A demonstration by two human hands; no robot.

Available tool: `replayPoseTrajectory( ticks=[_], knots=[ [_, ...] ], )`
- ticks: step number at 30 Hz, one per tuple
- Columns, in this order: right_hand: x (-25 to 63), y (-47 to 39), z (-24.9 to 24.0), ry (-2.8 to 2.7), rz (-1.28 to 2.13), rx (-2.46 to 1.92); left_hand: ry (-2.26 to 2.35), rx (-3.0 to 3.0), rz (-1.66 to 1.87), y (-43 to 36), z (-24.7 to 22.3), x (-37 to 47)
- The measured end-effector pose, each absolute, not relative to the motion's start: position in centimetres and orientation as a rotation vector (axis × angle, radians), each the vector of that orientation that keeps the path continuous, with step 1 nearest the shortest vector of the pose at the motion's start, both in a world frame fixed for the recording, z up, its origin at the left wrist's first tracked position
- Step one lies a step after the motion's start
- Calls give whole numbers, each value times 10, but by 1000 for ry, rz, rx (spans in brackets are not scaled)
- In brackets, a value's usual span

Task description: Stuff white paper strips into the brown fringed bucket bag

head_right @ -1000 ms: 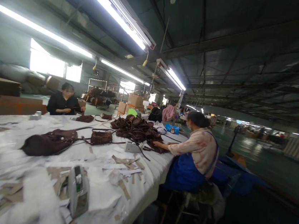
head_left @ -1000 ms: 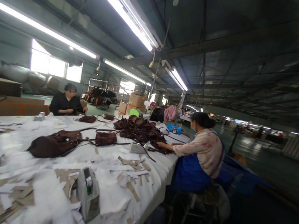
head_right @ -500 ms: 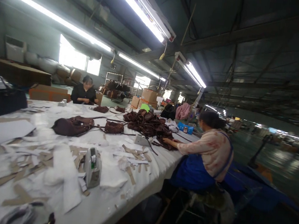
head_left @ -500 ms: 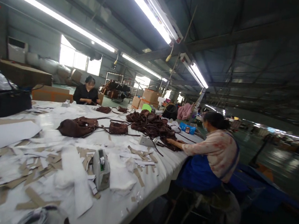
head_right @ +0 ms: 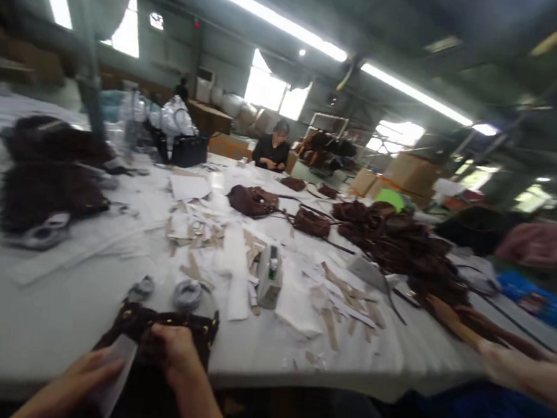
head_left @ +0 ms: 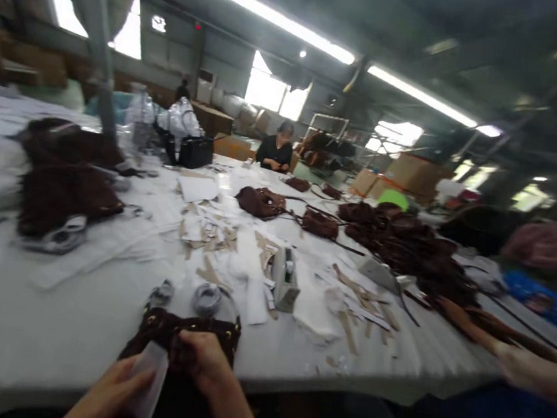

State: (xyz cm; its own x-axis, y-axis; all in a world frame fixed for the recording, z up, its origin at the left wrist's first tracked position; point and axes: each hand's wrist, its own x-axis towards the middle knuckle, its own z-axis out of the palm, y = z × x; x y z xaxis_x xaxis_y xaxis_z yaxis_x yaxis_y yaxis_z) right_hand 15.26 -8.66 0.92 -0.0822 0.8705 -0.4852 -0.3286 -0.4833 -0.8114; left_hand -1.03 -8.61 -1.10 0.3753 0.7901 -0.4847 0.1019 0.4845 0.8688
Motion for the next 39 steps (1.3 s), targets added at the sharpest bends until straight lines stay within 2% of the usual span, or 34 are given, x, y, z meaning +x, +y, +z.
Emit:
replayPoseTrajectory(
  ticks=[8,19,27,32,39],
  knots=[
    [159,-83,-2,-614,1654,-1223,1287,1242,700,-82,-14,-4],
    [158,-80,-27,-628,1595,-1319,1001,393,775,-91,-16,28],
    [177,-91,-31,-742,1499,-1439,915,421,811,-88,-17,27],
    [190,-103,-33,-758,1588,-1462,985,409,794,-85,-17,30],
    [178,-77,-22,-855,1520,-1514,1018,461,829,-82,-21,33]
  ],
)
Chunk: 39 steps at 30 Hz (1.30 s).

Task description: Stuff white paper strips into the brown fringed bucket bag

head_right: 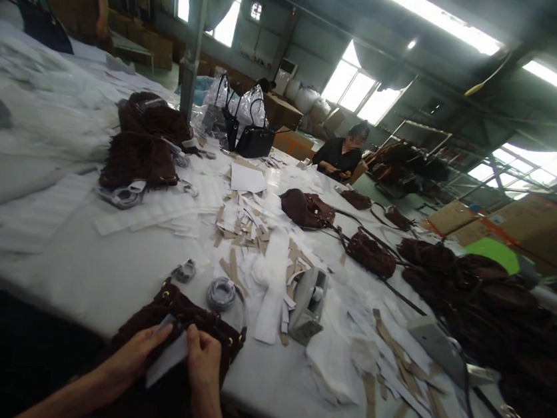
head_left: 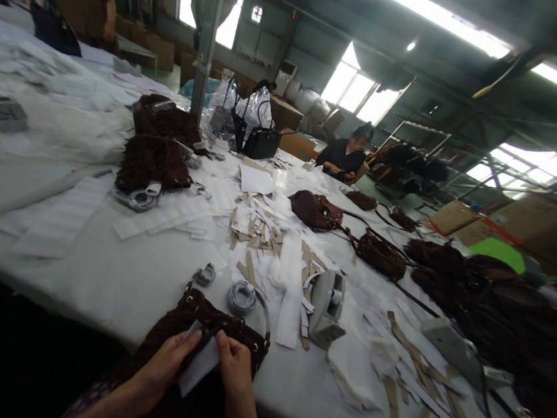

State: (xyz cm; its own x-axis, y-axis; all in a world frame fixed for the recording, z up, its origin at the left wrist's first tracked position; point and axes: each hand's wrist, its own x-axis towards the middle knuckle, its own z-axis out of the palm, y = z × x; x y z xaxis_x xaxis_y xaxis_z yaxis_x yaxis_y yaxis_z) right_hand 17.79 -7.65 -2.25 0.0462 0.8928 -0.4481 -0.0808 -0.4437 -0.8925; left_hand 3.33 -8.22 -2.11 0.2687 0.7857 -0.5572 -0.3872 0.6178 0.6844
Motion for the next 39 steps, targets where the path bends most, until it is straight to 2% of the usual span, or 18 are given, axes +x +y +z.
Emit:
replayPoseTrajectory(
  ticks=[7,14,28,35,39],
  knots=[
    [156,-55,-33,-656,1750,-1422,1153,824,807,-81,-39,29],
    [154,-49,-43,-491,1800,-1337,1223,1050,806,-80,-41,37],
    [147,-54,-46,-477,1699,-1313,1287,880,895,-112,-57,47],
    [157,-60,-29,-594,1742,-1223,973,385,928,-113,-34,44],
    [177,-84,-16,-784,1577,-1385,930,294,883,-111,-24,40]
  ],
)
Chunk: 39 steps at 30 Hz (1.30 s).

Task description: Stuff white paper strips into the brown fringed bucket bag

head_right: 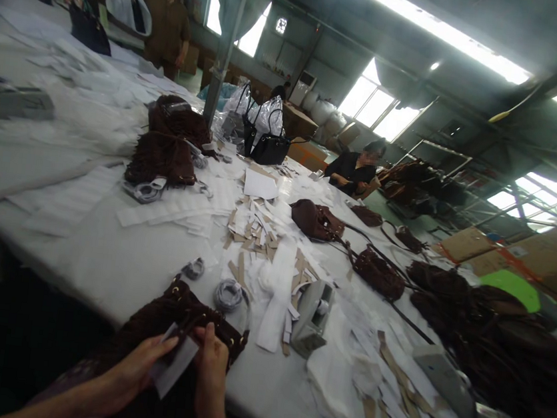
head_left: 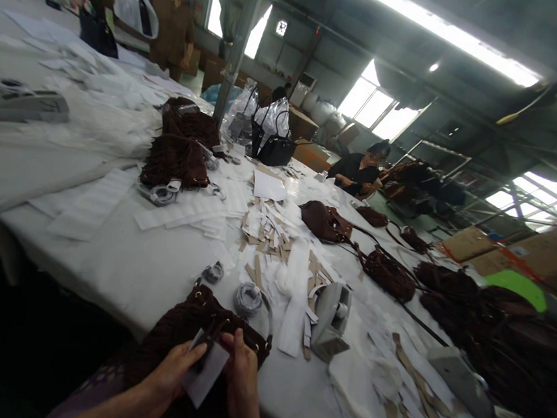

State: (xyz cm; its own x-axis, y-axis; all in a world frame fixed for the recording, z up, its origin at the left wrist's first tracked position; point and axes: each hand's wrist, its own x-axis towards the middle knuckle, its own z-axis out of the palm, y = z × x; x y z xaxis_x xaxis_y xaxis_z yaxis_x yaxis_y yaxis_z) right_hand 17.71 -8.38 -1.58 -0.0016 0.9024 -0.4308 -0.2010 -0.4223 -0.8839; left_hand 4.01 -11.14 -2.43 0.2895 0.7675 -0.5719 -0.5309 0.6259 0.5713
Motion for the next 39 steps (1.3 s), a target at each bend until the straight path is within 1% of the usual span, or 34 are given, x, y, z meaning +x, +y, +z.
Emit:
replayPoseTrajectory(
  ticks=[2,5,13,18,23,27,35,39],
  knots=[
    [184,-98,-12,-952,1429,-1524,936,301,876,-110,-21,40],
    [185,-111,-13,-1133,1319,-1601,966,290,853,-106,-18,42],
    [176,-104,-18,-1093,1180,-1700,1053,334,884,-96,-25,37],
    [172,-97,-10,-1195,1080,-1762,991,445,901,-90,-30,27],
    [162,-96,3,-1351,910,-1857,1086,627,996,-88,-24,25],
    [158,-102,10,-1429,906,-1873,1148,679,1012,-96,-22,24],
    [157,-108,8,-1423,896,-1852,903,461,903,-103,-17,21],
    [153,-108,10,-1360,949,-1809,908,465,960,-98,-15,20]
  ],
)
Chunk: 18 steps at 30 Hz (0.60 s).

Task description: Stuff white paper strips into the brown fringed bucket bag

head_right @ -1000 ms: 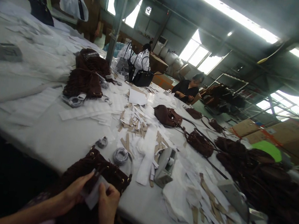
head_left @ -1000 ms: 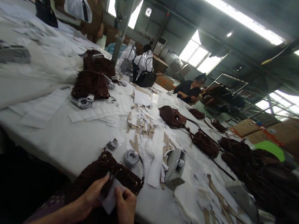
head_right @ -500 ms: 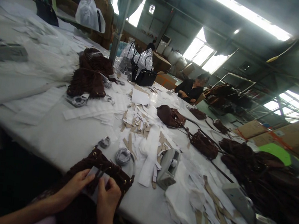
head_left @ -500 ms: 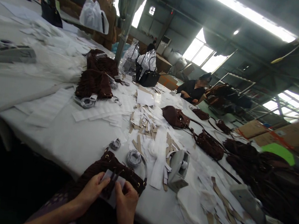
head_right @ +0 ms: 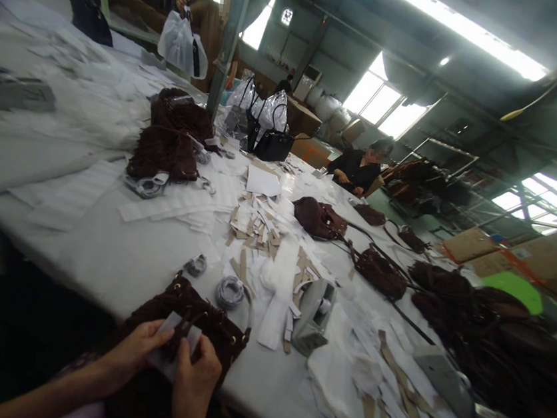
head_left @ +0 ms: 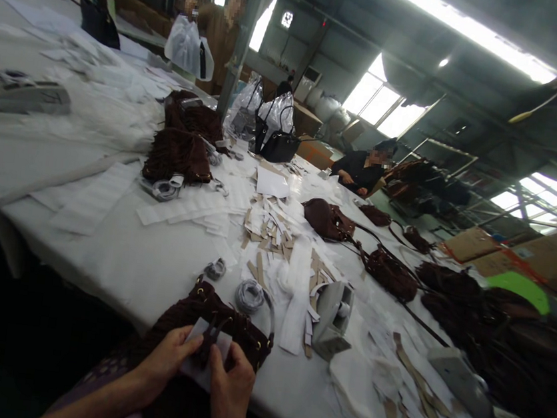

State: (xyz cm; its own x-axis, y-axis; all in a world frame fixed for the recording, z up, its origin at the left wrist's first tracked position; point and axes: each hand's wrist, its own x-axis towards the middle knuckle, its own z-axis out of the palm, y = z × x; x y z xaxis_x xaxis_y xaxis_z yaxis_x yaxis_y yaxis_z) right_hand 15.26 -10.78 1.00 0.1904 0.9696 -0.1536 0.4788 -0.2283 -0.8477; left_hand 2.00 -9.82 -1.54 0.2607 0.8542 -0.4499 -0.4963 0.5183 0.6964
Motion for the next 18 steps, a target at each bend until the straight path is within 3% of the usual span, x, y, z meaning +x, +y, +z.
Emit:
replayPoseTrajectory(
  ticks=[4,10,18],
  knots=[
    [150,-109,11,-1336,1025,-1709,996,532,1017,-93,-18,18],
    [156,-108,-7,-969,1433,-1441,1028,548,1010,-92,-24,17],
    [152,-95,-24,-728,1626,-1377,1042,678,993,-92,-33,15]
  ],
)
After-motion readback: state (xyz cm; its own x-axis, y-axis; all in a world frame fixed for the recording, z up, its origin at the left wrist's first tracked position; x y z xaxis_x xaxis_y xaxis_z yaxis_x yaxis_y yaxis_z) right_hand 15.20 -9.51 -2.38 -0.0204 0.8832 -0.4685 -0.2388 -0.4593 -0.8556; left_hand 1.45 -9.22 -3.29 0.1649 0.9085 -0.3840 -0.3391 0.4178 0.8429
